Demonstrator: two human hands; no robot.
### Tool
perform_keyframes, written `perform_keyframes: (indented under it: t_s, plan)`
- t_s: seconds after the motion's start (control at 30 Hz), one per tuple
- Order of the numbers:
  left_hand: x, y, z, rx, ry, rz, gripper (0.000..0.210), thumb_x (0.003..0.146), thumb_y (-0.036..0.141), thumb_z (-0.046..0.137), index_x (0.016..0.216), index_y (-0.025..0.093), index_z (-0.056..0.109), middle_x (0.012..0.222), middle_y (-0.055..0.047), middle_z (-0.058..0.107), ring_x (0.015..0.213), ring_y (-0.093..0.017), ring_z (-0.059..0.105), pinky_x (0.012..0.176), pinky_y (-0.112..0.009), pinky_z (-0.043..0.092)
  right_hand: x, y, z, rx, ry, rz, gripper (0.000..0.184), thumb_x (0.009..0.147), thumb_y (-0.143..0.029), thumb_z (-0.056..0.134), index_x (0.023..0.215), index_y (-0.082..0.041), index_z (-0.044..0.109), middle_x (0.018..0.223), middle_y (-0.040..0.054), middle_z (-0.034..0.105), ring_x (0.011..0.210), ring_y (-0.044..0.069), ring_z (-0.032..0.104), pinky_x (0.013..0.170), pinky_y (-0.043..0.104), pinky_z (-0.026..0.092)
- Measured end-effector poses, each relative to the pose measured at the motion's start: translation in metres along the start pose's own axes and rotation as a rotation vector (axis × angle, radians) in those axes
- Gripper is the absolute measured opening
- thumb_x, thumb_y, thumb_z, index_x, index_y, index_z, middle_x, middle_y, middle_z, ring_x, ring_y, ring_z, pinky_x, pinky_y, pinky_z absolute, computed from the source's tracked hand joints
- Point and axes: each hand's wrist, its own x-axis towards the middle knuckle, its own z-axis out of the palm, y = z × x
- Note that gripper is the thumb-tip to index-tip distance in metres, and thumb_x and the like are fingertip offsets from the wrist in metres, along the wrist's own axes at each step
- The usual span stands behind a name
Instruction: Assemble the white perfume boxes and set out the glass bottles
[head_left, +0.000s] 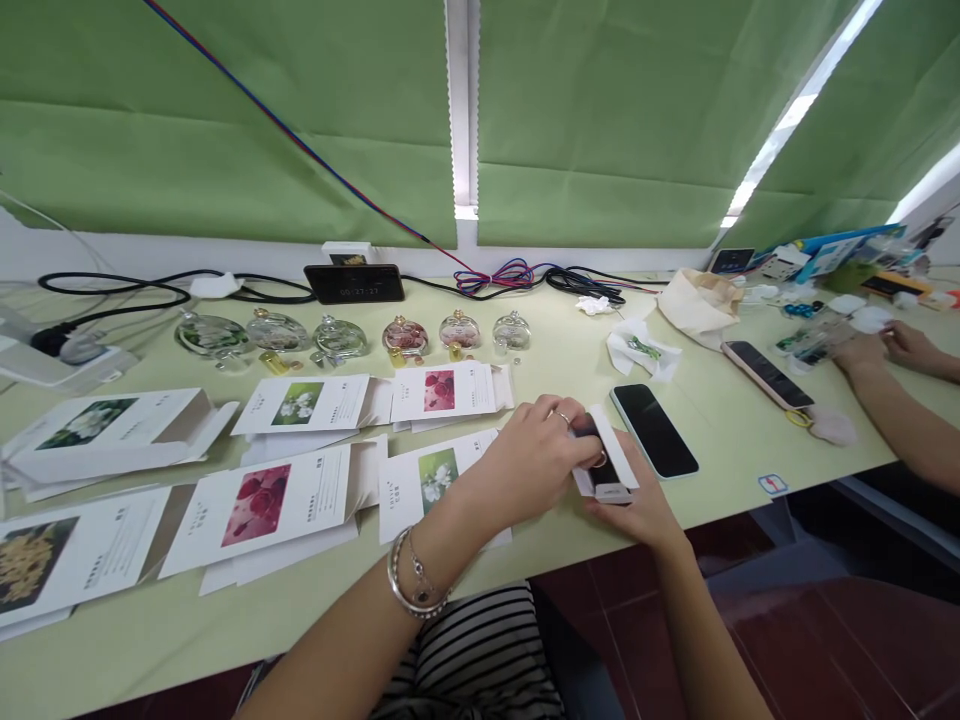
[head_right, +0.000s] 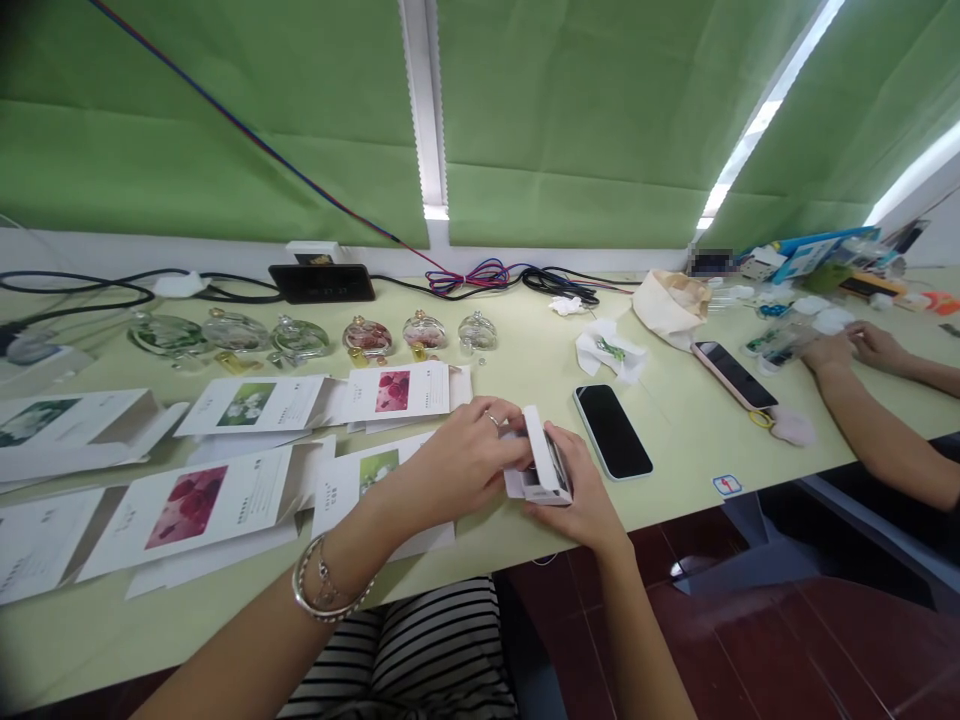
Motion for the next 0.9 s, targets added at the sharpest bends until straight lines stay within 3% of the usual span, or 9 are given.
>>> perform_keyframes:
  t_s: [0.1,0.23,0.4,0.63,0.77,0.9]
  plan:
    - [0.004,-0.006,-0.005,0.090,-0.020,0.135,0.017,0.086,0.011,0.044,0.082,0.020,0.059,0.096,-0.003,0.061,0.098,-0.019,0.049,0.076,-0.030,0.033,0.004,0.001,-0.006,0.033,-0.107,-0.008,0.077,0.069,-0.049,0.063,0.134,-0.024,0.031,0.128,0.0109,0.043,0.117,0.027,0.044,0.096,0.043,0.040]
    - [0.014,-0.018,-0.013,0.225,-0.085,0.240,0.015,0.086,0.012,0.049,0.078,0.020,0.059,0.082,0.000,0.065,0.086,-0.017,0.054,0.071,-0.031,0.030,0.013,0.004,-0.023,-0.184,-0.238,0.012,0.079,0.068,-0.048,0.064,0.135,-0.026,0.029,0.126,0.0106,0.044,0.117,0.029,0.042,0.096,0.044,0.037]
    - [0.017,-0.036,-0.004,0.266,-0.192,0.121,0.015,0.082,0.010,0.055,0.071,0.019,0.060,0.079,0.000,0.066,0.082,-0.016,0.056,0.065,-0.030,0.029,0.019,0.004,-0.043,-0.563,-0.351,0.062,0.076,0.069,-0.043,0.062,0.136,-0.029,0.030,0.122,0.0104,0.048,0.114,0.031,0.043,0.094,0.049,0.031]
    - [0.020,-0.046,0.021,0.237,-0.390,-0.066,0.016,0.077,0.006,0.055,0.071,0.017,0.065,0.081,-0.006,0.069,0.078,-0.017,0.062,0.062,-0.029,0.032,0.031,-0.015,-0.049,-0.687,-0.557,0.206,0.082,0.060,-0.043,0.067,0.134,-0.029,0.035,0.111,0.0094,0.054,0.104,0.031,0.048,0.086,0.047,0.035]
    - [0.023,-0.047,0.021,0.208,-0.428,-0.164,0.018,0.076,0.004,0.052,0.072,0.015,0.065,0.083,-0.008,0.069,0.080,-0.020,0.064,0.065,-0.030,0.037,0.030,-0.017,-0.058,-0.840,-0.547,0.230,0.081,0.056,-0.041,0.070,0.130,-0.027,0.041,0.103,0.0112,0.056,0.099,0.034,0.050,0.080,0.050,0.037]
    - [0.022,-0.044,0.023,0.178,-0.440,-0.219,0.022,0.077,0.001,0.046,0.079,0.013,0.064,0.087,-0.010,0.068,0.084,-0.022,0.064,0.069,-0.030,0.042,0.024,-0.013,-0.082,-1.048,-0.414,0.173,0.074,0.054,-0.029,0.070,0.123,-0.028,0.047,0.102,0.0122,0.056,0.098,0.036,0.050,0.077,0.052,0.038]
